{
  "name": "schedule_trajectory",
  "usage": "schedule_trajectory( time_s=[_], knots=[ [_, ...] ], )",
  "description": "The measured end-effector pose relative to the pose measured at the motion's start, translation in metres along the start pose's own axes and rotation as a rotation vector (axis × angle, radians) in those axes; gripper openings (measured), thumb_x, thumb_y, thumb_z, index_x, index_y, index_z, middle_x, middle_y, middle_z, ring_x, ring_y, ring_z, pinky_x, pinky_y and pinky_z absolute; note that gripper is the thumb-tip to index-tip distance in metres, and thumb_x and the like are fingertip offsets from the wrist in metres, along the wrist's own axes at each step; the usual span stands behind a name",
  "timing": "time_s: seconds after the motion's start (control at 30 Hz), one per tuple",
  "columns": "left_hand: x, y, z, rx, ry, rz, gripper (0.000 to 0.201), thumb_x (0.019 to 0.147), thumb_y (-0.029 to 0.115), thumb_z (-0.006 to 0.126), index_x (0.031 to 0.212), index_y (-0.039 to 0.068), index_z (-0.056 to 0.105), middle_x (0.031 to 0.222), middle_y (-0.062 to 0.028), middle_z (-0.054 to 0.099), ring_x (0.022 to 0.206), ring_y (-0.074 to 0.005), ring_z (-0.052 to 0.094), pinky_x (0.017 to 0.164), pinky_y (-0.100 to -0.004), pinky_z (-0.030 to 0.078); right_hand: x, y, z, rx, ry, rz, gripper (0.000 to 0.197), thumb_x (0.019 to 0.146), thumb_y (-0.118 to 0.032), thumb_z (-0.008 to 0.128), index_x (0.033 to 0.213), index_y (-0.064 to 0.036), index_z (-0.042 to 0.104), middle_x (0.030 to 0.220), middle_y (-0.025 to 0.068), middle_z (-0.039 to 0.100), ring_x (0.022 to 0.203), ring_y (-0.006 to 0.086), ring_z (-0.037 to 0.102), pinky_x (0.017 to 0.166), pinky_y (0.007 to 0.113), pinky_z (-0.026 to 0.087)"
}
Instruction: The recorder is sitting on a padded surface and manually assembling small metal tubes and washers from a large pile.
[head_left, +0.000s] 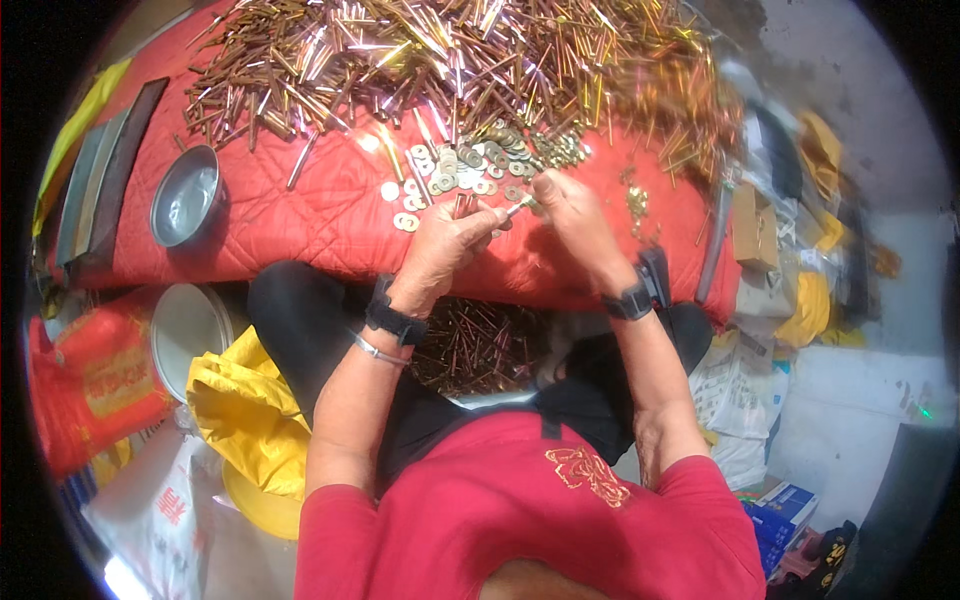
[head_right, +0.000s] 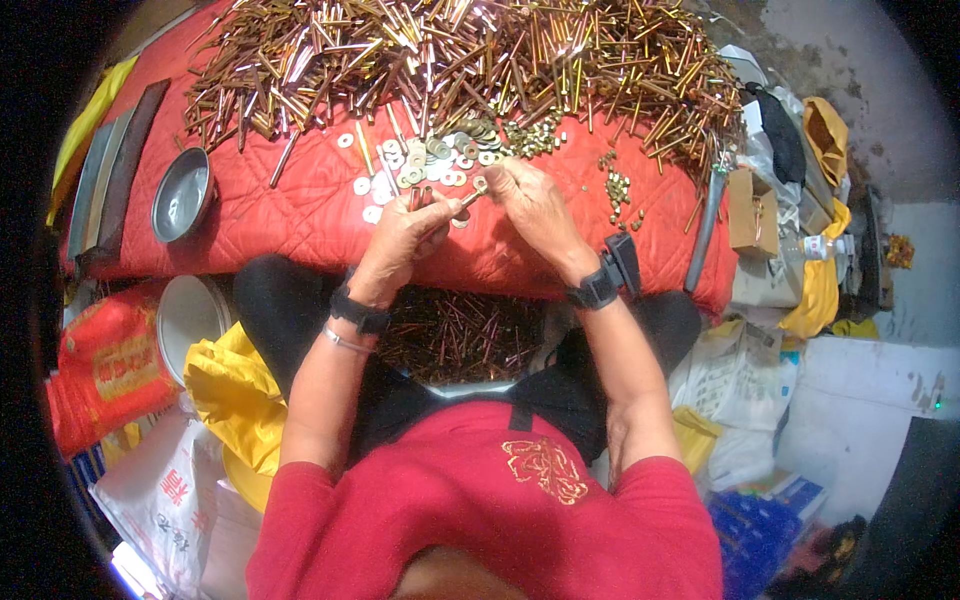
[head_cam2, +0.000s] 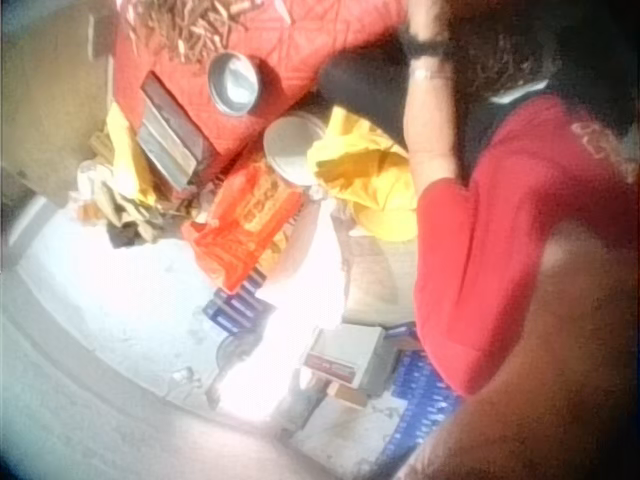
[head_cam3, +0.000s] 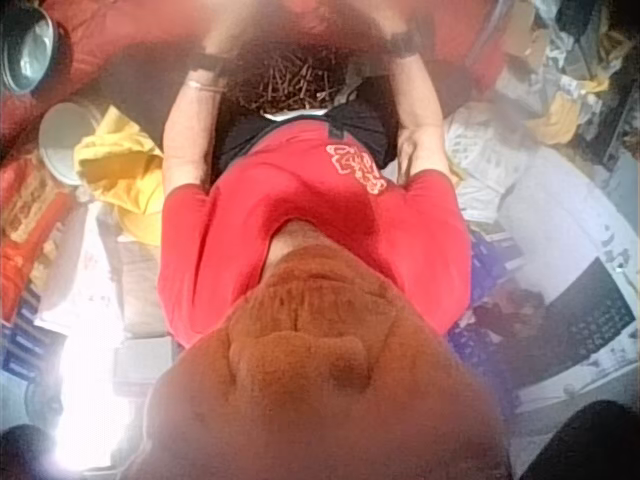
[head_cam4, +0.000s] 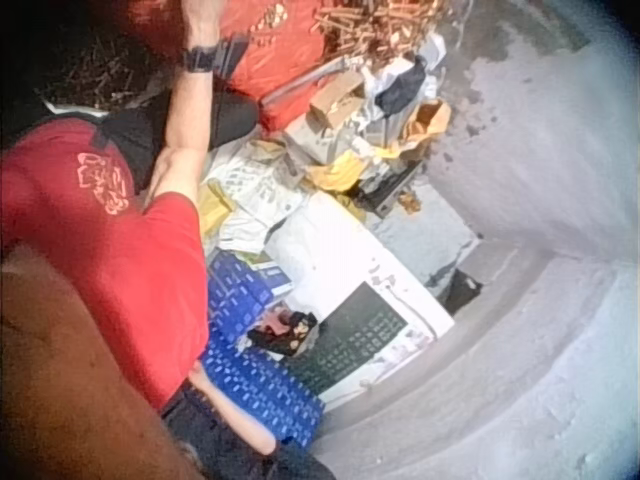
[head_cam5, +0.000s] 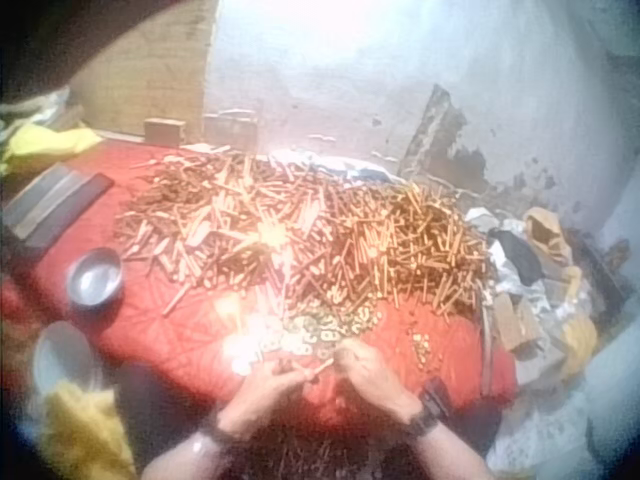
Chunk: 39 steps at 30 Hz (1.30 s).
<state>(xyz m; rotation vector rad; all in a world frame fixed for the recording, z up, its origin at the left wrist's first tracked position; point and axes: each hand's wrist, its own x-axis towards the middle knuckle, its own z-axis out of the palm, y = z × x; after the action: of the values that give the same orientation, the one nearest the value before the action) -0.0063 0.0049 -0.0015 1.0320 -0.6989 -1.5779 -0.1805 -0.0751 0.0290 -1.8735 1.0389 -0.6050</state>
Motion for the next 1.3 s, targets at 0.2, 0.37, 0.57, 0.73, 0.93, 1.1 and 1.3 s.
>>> schedule_trajectory(
  time_s=[0.2, 0.37, 0.57, 0.73, 0.93, 1.1, 1.3],
  knots=[
    [-0.002, 0.001, 0.001, -0.008, -0.013, 0.004, 0.017, 0.086, 0.023, 0.065, 0.078, 0.008, 0.065, 0.055, 0.0086, 0.043, 0.045, -0.0012, 0.031, 0.041, -0.019, 0.02, 0.001, 0.003, -0.005, 0.024, 0.0, 0.023, 0.025, 0.09, -0.027, 0.062, 0.085, -0.0024, 0.061, 0.072, 0.0014, 0.057, 0.066, 0.0078, 0.048, 0.06, 0.025, 0.041],
    [-0.002, 0.003, 0.0, -0.014, -0.035, 0.006, 0.018, 0.086, 0.024, 0.066, 0.078, 0.008, 0.065, 0.055, 0.009, 0.043, 0.044, -0.001, 0.031, 0.041, -0.019, 0.019, -0.002, 0.004, -0.001, 0.052, 0.031, -0.002, 0.024, 0.089, -0.026, 0.065, 0.088, -0.0022, 0.061, 0.075, 0.0011, 0.058, 0.068, 0.0068, 0.05, 0.061, 0.024, 0.043],
    [-0.001, 0.003, -0.004, -0.016, -0.058, -0.034, 0.015, 0.085, 0.023, 0.066, 0.081, 0.008, 0.066, 0.058, 0.0093, 0.044, 0.047, -0.001, 0.032, 0.043, -0.0193, 0.021, -0.008, -0.001, 0.008, 0.157, 0.066, -0.071, 0.022, 0.088, -0.023, 0.065, 0.089, -0.0019, 0.061, 0.074, 0.0002, 0.059, 0.068, 0.0058, 0.051, 0.061, 0.025, 0.043],
    [0.0, 0.002, -0.004, -0.012, -0.061, -0.034, 0.016, 0.084, 0.024, 0.066, 0.08, 0.008, 0.067, 0.058, 0.0093, 0.044, 0.046, -0.0005, 0.031, 0.042, -0.0187, 0.02, -0.006, 0.013, 0.009, -0.047, 0.121, -0.091, 0.02, 0.088, -0.022, 0.066, 0.088, -0.0033, 0.061, 0.074, -0.0008, 0.06, 0.066, 0.0057, 0.052, 0.06, 0.024, 0.042],
    [-0.001, 0.001, -0.005, -0.022, -0.066, -0.025, 0.018, 0.084, 0.025, 0.067, 0.081, 0.007, 0.067, 0.058, 0.0087, 0.046, 0.046, -0.0007, 0.032, 0.041, -0.0187, 0.019, -0.01, 0.004, 0.006, 0.131, 0.022, 0.02, 0.019, 0.087, -0.02, 0.066, 0.09, -0.002, 0.06, 0.076, -0.0006, 0.061, 0.07, 0.0061, 0.053, 0.065, 0.023, 0.045],
    [0.0, 0.0, -0.004, -0.024, -0.086, -0.065, 0.019, 0.084, 0.025, 0.066, 0.082, 0.006, 0.067, 0.057, 0.0084, 0.045, 0.045, -0.0009, 0.032, 0.041, -0.0187, 0.019, -0.009, -0.001, 0.006, 0.19, 0.018, -0.099, 0.021, 0.088, -0.022, 0.065, 0.089, -0.0022, 0.06, 0.079, 0.0002, 0.06, 0.071, 0.0061, 0.052, 0.066, 0.024, 0.045],
    [0.001, 0.0, -0.006, -0.032, -0.083, -0.069, 0.021, 0.085, 0.025, 0.064, 0.081, 0.005, 0.067, 0.054, 0.0084, 0.042, 0.043, -0.0015, 0.03, 0.04, -0.0195, 0.018, -0.008, 0.005, 0.009, 0.017, 0.155, -0.198, 0.013, 0.089, -0.011, 0.061, 0.099, -0.0023, 0.06, 0.088, 0.0024, 0.058, 0.078, 0.0068, 0.052, 0.07, 0.024, 0.045]
  ],
)
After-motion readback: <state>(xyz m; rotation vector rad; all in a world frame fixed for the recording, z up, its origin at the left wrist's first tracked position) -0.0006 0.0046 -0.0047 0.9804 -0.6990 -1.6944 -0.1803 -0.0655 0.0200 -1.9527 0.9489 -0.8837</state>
